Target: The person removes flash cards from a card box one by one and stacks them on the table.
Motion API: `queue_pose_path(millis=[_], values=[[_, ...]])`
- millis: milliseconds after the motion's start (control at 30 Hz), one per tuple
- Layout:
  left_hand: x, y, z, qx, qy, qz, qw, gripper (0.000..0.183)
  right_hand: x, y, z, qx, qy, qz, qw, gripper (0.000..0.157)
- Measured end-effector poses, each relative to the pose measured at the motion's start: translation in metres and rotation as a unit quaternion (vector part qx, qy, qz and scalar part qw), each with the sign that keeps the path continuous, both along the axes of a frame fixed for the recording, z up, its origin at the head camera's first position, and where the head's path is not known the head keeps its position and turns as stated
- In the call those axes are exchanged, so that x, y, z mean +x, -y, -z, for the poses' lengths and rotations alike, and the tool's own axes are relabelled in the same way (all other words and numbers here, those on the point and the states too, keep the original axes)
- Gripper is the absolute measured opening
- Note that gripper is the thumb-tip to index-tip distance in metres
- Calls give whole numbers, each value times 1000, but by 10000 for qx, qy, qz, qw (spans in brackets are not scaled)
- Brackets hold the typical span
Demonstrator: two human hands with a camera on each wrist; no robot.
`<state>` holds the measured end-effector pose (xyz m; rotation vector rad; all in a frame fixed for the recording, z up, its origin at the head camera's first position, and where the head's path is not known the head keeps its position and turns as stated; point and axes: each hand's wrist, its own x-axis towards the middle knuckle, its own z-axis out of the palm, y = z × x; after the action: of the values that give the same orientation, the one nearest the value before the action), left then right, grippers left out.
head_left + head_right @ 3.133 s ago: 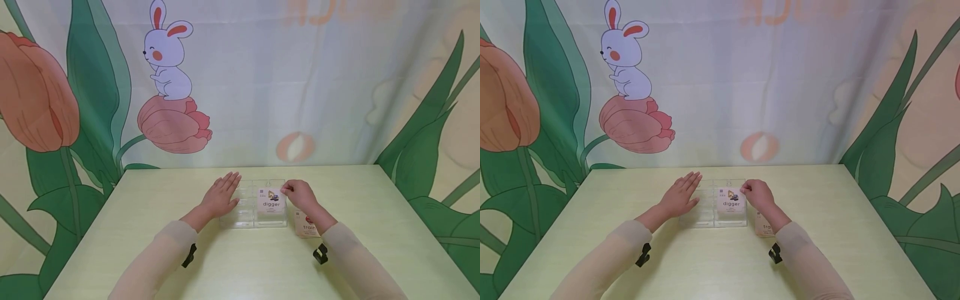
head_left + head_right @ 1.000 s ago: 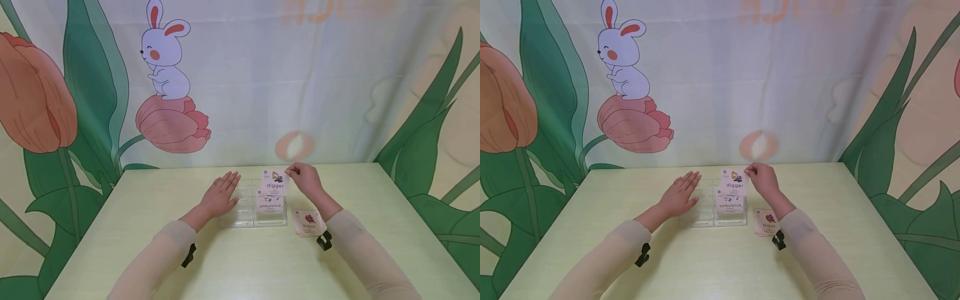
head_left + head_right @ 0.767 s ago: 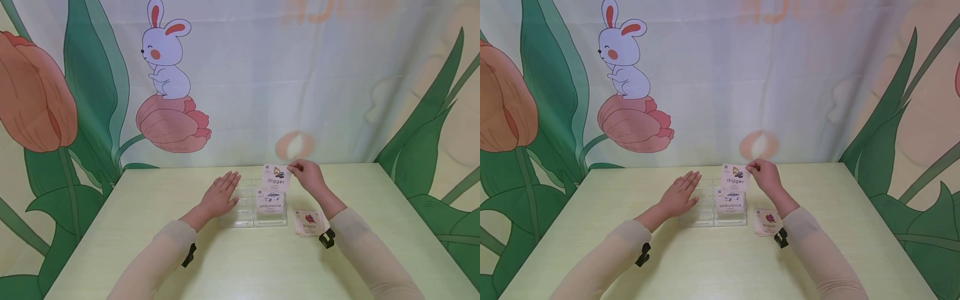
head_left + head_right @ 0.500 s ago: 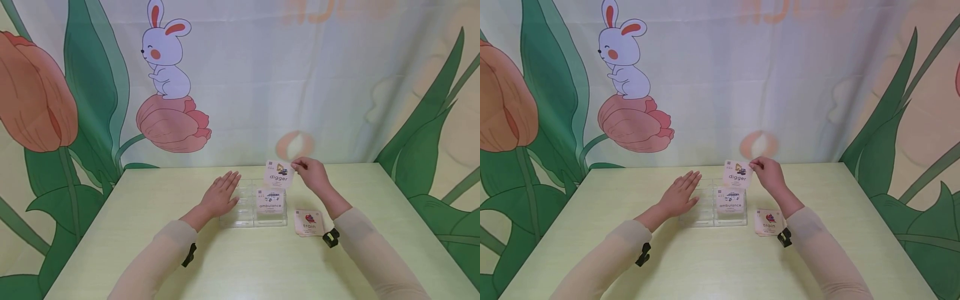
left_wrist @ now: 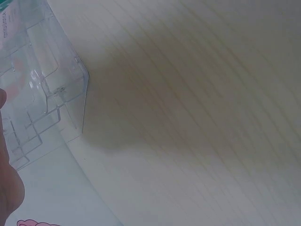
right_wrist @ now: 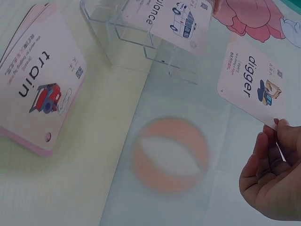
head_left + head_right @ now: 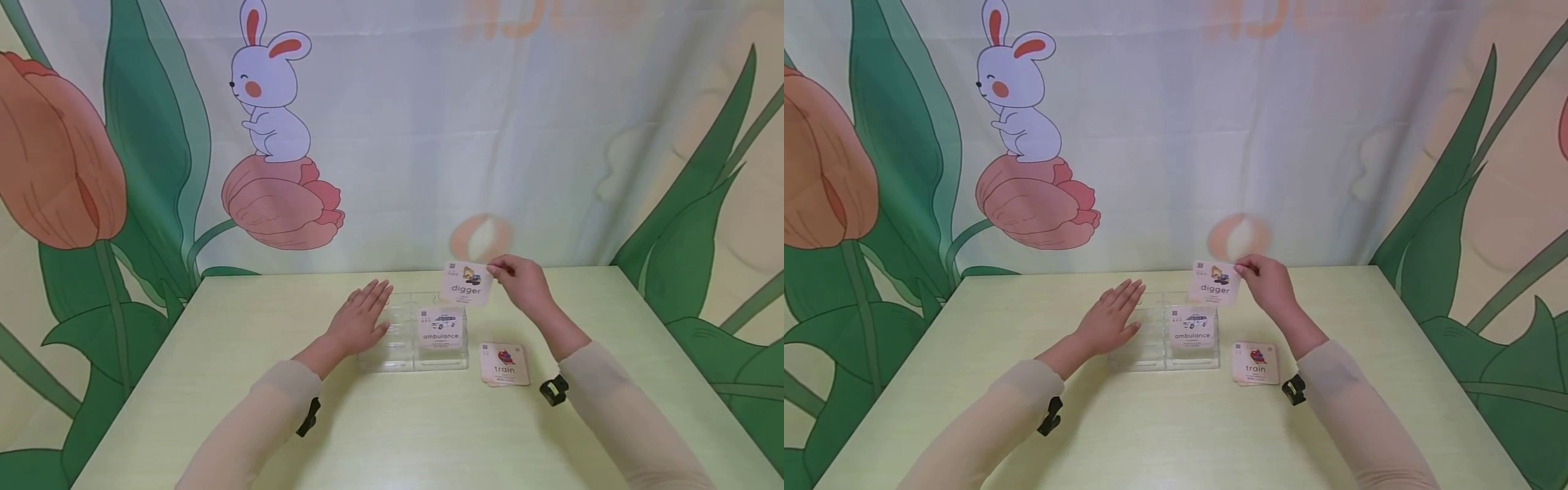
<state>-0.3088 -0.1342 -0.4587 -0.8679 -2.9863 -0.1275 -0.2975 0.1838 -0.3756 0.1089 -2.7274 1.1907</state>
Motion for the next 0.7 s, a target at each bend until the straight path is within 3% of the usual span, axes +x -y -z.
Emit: queue_pose_path(millis=[700], values=[[-3, -1, 4, -142, 84, -52, 9999, 73, 11, -32, -6, 195, 2, 230, 9995, 33]])
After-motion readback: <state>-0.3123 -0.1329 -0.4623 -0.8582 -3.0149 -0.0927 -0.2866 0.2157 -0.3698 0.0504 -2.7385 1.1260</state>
